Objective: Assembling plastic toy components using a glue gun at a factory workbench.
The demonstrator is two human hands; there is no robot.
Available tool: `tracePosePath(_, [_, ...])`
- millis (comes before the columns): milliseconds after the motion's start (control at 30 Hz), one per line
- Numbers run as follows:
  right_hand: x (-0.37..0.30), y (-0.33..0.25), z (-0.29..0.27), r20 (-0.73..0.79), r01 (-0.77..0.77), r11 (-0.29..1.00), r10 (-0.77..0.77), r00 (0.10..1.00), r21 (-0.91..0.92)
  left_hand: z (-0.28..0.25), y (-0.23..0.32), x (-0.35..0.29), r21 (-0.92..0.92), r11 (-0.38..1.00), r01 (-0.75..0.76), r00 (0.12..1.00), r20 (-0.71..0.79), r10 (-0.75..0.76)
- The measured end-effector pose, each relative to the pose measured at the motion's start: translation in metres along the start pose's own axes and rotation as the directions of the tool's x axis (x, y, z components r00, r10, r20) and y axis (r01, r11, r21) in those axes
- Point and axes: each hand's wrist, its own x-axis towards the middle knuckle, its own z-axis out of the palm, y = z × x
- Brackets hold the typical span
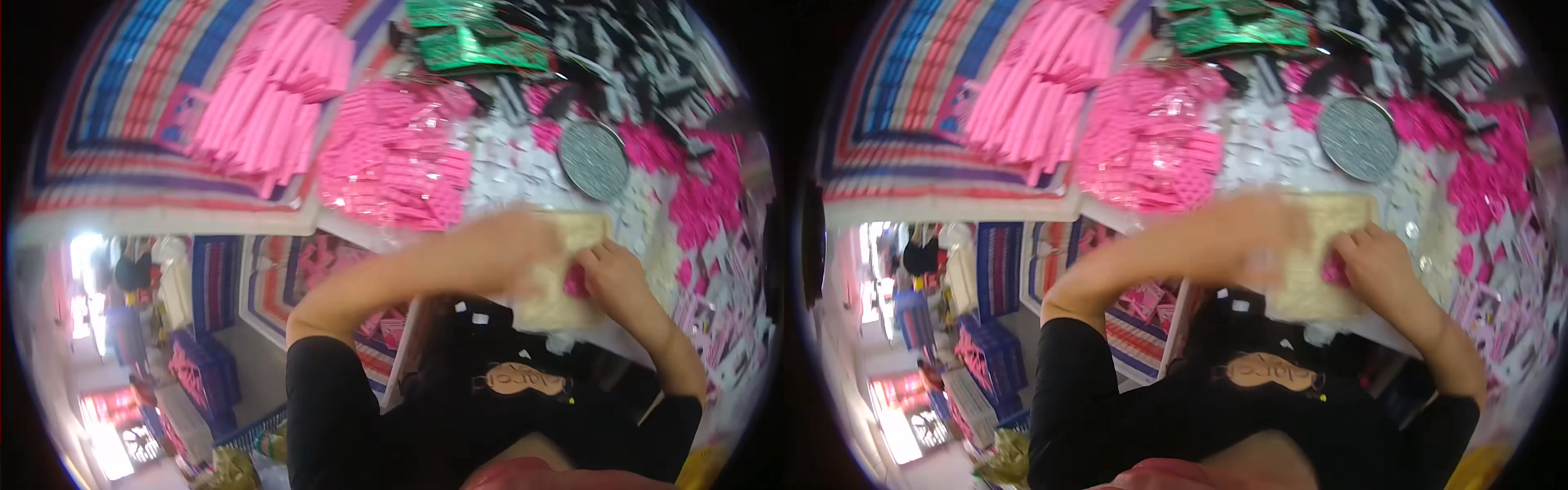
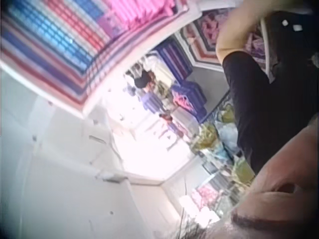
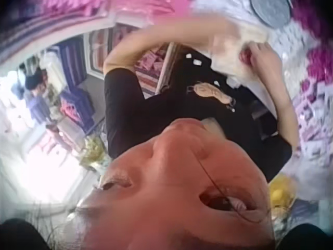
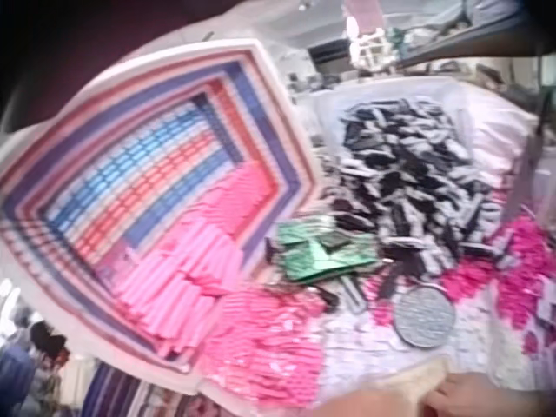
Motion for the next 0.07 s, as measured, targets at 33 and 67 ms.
tracePosePath(33, [-0.002,0.004,0.003,0.018,-0.022,1.0,0.022,1.0,-0.004,-0.039,-0.01,-0.004,0.082,0.991,0.104,0.954,-0.291,-0.076])
tracePosePath(67, [0.001,0.005,0.006,0.041,-0.051,0.999,0.051,0.998,-0.012,-0.091,-0.043,-0.01,0.376,0.911,0.173,0.854,-0.518,0.052])
